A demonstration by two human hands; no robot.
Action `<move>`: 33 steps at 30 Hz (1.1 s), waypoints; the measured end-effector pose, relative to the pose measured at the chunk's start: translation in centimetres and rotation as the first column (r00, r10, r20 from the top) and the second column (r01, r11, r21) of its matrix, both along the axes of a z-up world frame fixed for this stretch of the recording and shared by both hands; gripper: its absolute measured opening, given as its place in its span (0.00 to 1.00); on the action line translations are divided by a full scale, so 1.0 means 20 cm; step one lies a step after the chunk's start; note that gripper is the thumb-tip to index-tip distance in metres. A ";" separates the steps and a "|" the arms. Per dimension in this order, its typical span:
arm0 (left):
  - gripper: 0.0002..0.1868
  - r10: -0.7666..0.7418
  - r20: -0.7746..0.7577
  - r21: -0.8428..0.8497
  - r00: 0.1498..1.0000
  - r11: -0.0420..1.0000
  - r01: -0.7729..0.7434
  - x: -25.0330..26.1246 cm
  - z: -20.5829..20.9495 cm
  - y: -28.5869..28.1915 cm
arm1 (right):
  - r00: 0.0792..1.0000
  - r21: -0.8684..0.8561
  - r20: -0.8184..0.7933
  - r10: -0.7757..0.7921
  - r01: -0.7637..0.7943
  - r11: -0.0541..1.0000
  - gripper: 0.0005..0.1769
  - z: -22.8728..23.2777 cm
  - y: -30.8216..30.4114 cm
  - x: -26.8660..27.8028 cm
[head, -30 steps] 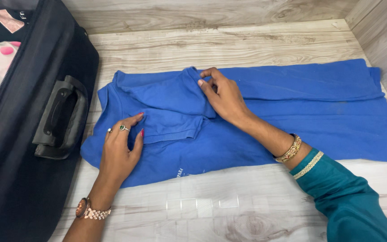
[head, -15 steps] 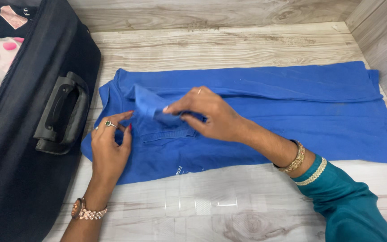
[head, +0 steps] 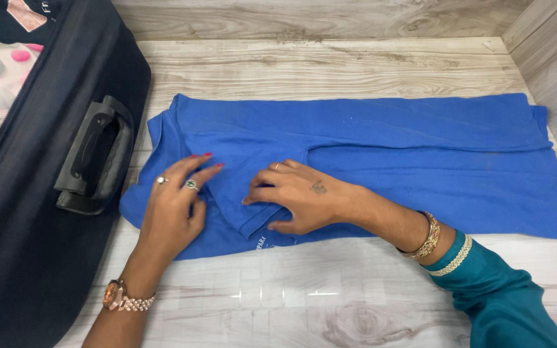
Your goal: The person folds a white shirt, a polka-dotted garment, black pants, and a blue polo shirt on a wooden surface. Each item is folded neatly and placed into a dark blue suitcase.
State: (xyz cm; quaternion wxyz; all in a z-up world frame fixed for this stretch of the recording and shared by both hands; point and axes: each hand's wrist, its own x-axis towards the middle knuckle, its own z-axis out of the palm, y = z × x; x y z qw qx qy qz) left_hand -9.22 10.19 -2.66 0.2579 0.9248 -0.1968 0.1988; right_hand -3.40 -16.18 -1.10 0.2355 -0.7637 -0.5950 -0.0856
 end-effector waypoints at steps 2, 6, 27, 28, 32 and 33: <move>0.33 -0.157 -0.049 0.140 0.986 0.977 0.163 0.01 0.01 0.00 | 0.999 -0.063 0.034 -0.018 0.020 0.998 0.28 -0.02 0.00 0.00; 0.26 -0.139 -0.114 0.058 0.984 0.988 0.147 0.03 -0.02 0.01 | 0.963 -0.098 -0.163 -0.216 0.202 0.975 0.16 -0.03 0.04 0.05; 0.13 0.104 0.010 -0.288 0.994 0.953 -0.097 0.09 0.04 -0.16 | 0.981 -0.068 0.000 -0.192 0.192 0.979 0.40 0.01 -0.01 0.09; 0.14 0.197 -0.180 -0.362 0.964 0.898 -0.251 0.12 0.05 -0.16 | 0.966 -0.021 -0.083 -0.243 0.242 0.970 0.37 0.01 -0.02 0.11; 0.16 0.361 -0.293 -0.273 0.886 0.856 -0.439 0.16 0.09 -0.13 | 0.875 0.136 0.000 -0.484 0.480 0.867 0.34 0.00 -0.07 0.16; 0.16 0.355 -0.177 -0.267 0.918 0.881 -0.392 0.16 0.09 -0.13 | 0.868 0.169 0.003 -0.497 0.490 0.855 0.33 -0.01 -0.08 0.16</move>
